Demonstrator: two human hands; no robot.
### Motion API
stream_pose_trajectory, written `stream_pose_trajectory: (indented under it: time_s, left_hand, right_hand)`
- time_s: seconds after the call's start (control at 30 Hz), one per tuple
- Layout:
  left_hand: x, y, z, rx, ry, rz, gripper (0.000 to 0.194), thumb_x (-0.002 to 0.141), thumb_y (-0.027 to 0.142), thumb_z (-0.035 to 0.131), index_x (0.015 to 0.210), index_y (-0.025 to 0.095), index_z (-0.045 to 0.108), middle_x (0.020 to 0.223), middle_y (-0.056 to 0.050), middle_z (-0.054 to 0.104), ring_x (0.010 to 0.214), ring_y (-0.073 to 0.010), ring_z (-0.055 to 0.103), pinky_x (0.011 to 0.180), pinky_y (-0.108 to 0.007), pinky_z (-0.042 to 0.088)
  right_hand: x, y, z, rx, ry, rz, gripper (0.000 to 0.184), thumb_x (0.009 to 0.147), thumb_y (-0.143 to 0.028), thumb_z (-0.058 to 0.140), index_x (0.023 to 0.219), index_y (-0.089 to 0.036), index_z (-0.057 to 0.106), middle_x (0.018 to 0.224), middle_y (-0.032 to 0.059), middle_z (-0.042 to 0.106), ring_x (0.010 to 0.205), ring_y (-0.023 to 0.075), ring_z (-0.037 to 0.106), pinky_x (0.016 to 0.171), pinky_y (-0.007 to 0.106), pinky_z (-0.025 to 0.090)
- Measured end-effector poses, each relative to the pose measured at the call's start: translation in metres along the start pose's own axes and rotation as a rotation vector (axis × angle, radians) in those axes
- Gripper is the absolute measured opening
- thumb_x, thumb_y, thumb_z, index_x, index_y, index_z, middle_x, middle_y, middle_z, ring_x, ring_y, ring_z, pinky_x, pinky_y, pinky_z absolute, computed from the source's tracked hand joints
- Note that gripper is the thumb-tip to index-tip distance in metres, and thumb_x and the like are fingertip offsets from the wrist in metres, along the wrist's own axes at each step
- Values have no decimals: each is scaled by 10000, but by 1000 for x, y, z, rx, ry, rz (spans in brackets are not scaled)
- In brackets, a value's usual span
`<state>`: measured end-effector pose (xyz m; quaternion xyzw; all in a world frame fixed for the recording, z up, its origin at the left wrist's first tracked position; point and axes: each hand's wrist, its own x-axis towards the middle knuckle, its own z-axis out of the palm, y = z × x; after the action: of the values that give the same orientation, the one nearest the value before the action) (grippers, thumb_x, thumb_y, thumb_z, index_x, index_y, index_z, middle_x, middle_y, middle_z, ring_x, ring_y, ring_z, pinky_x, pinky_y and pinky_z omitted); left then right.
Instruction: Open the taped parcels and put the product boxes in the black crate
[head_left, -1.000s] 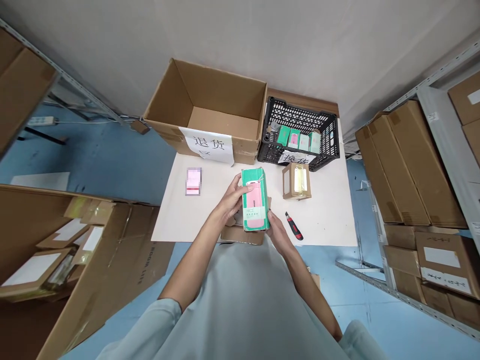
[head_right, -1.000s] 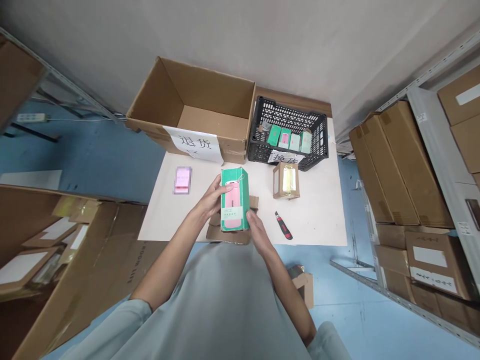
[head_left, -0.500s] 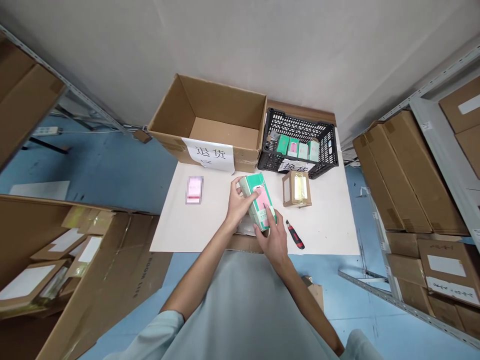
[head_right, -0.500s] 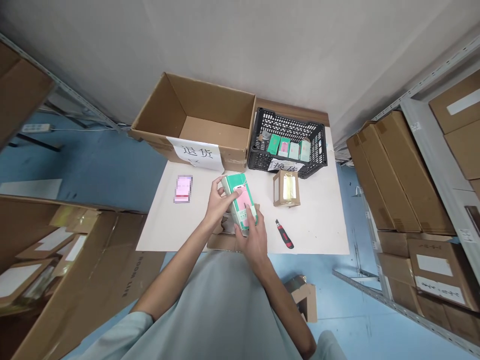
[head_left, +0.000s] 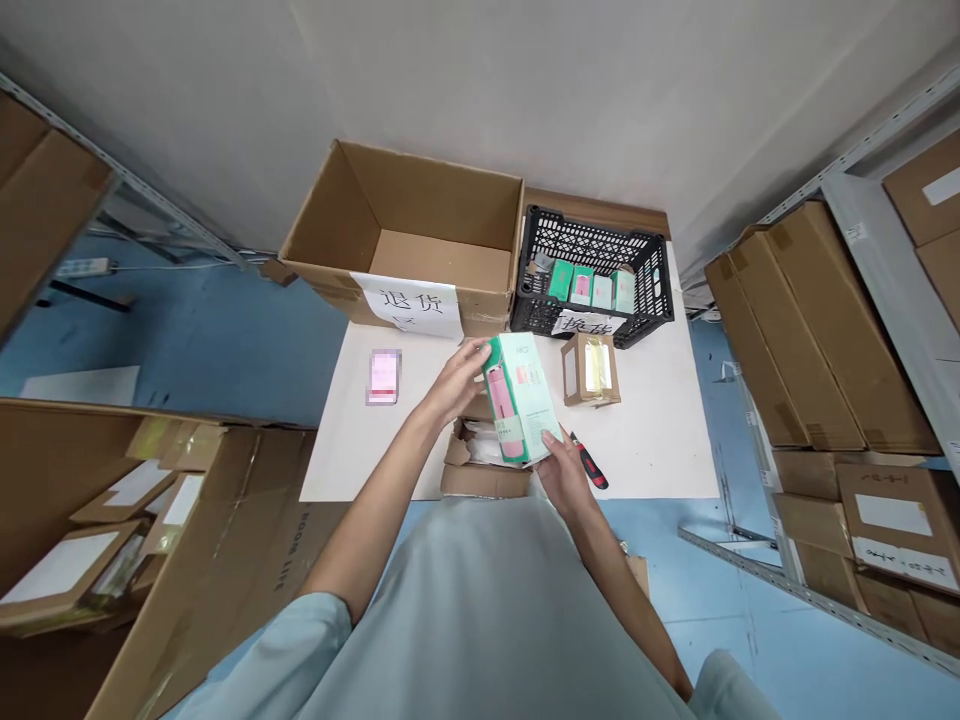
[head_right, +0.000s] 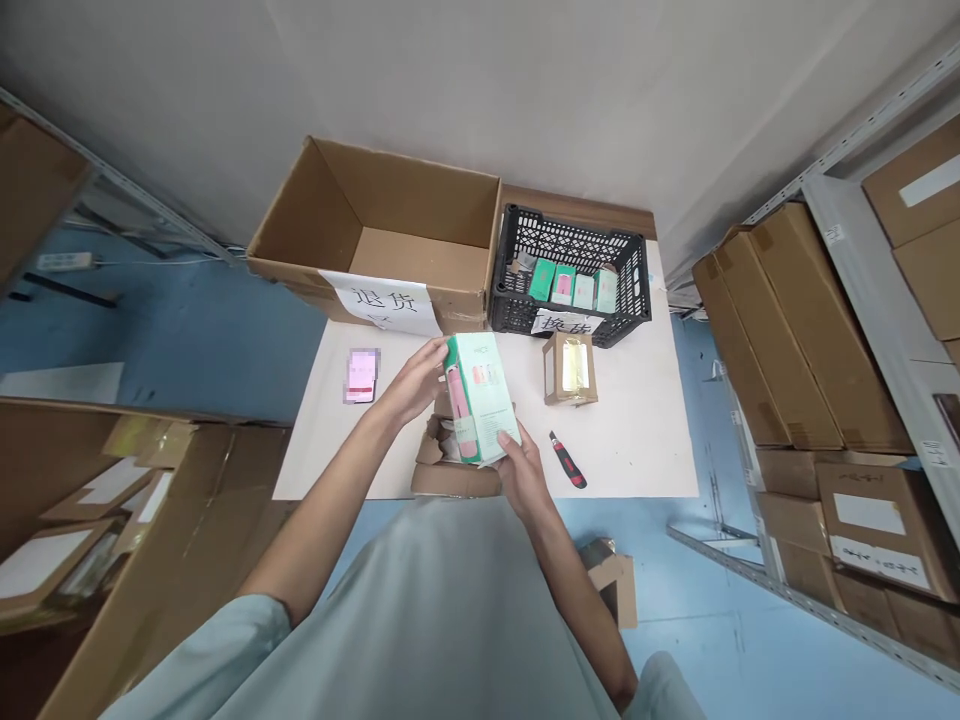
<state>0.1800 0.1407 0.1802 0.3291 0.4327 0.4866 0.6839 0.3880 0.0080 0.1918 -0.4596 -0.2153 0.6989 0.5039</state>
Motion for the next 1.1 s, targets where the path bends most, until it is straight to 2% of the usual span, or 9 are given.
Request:
stream_pose_trajectory:
  time_s: [0.13,0.3,0.4,0.5,0.6,0.7,0.83,0.97,1.1]
  left_hand:
    - [-2,-13,4,-237,-75,-54,672,764,542,1044,1289,237,755,1252,-81,842,1208,-310,803,1049,-417,660]
    - [-1,-14,10,-180,-33,-40,672,721,505,1063,1249,220,762,1154,-67,862,1098,-297,835,970,-376,666]
    - [0,-6,13,-124,7,-35,693,685,505,1069,1233,221,753,1136,-63,860,1093,-302,839,909,-353,662]
    - [0,2,15,-41,54,-51,762,639,477,1077,1272,236,729,1135,-59,860,1052,-294,838,821,-323,643]
    - [-1,6,18,40,120,-43,828,606,462,1080,1318,252,712,1185,-66,857,1031,-281,829,766,-301,621]
    - [0,3,22,93,196,-17,834,597,460,1079,1319,249,718,1203,-78,846,1001,-261,812,726,-284,603]
    - [5,-6,29,128,241,-9,839,606,502,1074,1321,249,714,1147,-77,833,974,-260,803,708,-291,610]
    - [5,-13,34,179,241,37,827,626,547,1073,1298,258,688,1199,-79,817,1019,-264,799,756,-309,637]
    - [2,-12,33,203,205,27,843,677,576,1082,1343,267,669,1253,-82,785,928,-233,780,761,-322,625]
  right_hand:
    - [2,11,2,182,12,123,576,855,-613,943,1314,-284,832,1431,75,859,1422,343,765,1076,496,735]
    - [4,17,2,171,-13,131,568,891,-644,916,1339,-308,821,1437,70,854,1396,332,774,1003,472,755]
    - [5,12,-2,21,-75,74,657,971,-767,809,1410,-278,810,1448,106,844,1341,351,793,979,500,758]
    - [4,4,-11,-274,12,-73,725,1053,-797,695,1540,-262,750,1492,132,814,1351,341,782,1038,523,736]
    - [1,-3,-20,-625,147,-293,768,1070,-736,711,1680,-276,641,1575,162,753,1391,336,759,1068,524,719]
    - [-3,-3,-22,-952,137,-476,836,1029,-651,812,1741,-284,573,1645,191,683,1439,353,725,1035,511,734]
    - [-1,12,-18,-1298,163,-641,673,1063,-555,802,1653,-268,651,1665,213,632,1513,379,670,1089,539,717]
    - [6,26,-19,-1378,210,-684,550,1105,-451,734,1602,-225,669,1634,240,622,1472,365,696,1090,523,712]
    - [8,23,-21,-1124,235,-545,582,1056,-451,750,1590,-236,666,1602,207,661,1467,330,676,1113,490,694]
